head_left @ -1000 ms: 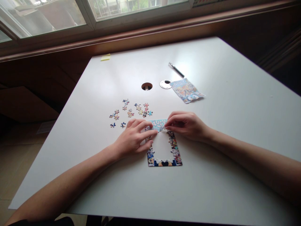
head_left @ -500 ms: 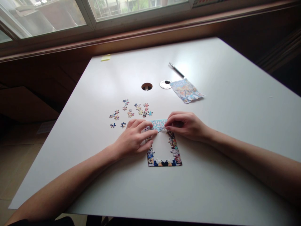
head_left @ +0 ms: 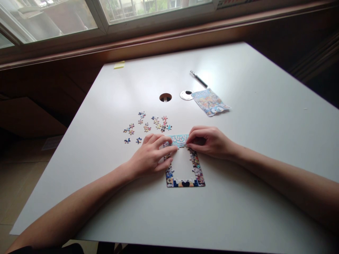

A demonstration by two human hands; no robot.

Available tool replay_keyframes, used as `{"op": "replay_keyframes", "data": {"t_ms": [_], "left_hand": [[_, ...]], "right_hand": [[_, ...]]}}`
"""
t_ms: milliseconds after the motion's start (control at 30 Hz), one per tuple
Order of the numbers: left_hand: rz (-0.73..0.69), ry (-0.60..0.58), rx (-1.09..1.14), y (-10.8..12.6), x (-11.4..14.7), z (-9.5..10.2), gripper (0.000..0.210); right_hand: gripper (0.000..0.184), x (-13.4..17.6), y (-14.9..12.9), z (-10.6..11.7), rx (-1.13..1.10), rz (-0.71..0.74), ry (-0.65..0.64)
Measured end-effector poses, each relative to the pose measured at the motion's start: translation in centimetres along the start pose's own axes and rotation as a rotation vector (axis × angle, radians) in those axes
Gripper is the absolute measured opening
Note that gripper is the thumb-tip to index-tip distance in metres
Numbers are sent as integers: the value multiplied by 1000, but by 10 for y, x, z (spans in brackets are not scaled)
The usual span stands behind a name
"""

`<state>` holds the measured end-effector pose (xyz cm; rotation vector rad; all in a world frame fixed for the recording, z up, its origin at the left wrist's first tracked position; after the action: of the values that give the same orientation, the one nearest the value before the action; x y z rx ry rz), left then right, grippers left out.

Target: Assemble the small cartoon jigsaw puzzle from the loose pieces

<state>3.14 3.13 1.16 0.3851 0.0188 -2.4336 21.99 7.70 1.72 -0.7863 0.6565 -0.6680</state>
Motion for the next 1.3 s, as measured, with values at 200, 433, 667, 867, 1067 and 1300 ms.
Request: {"op": "replay_keyframes", "data": {"t_ms": [200, 433, 667, 867, 1067, 1300], "left_hand": [[-3, 5, -2, 0, 0, 1, 34], [-2, -4, -1, 1, -1, 1, 32], [3, 2, -2, 1, 0, 1, 33], [2, -10, 3, 1, -1, 2, 33], [1, -3, 6, 1, -1, 2, 34], [2, 7, 8, 1, -1, 2, 34]], "right_hand": [[7, 0, -4, -2, 52, 44, 2], [10, 2, -7, -4, 96, 106, 1], [8, 5, -9, -6, 150, 142, -25], [14, 5, -10, -8, 138, 162, -63], [15, 6, -11, -10, 161, 190, -59], [17, 7, -12, -11, 208, 198, -58]]}}
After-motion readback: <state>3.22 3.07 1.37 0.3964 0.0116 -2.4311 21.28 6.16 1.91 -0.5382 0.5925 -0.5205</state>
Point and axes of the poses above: each hand's wrist, its own x-axis away from the middle knuckle, its own z-axis out of the back of the hand, y = z × x, the point moved 6 cm from there along -x, towards the middle knuckle, and after that the axes turned 9 degrees about -x, right-handed, at the moved point
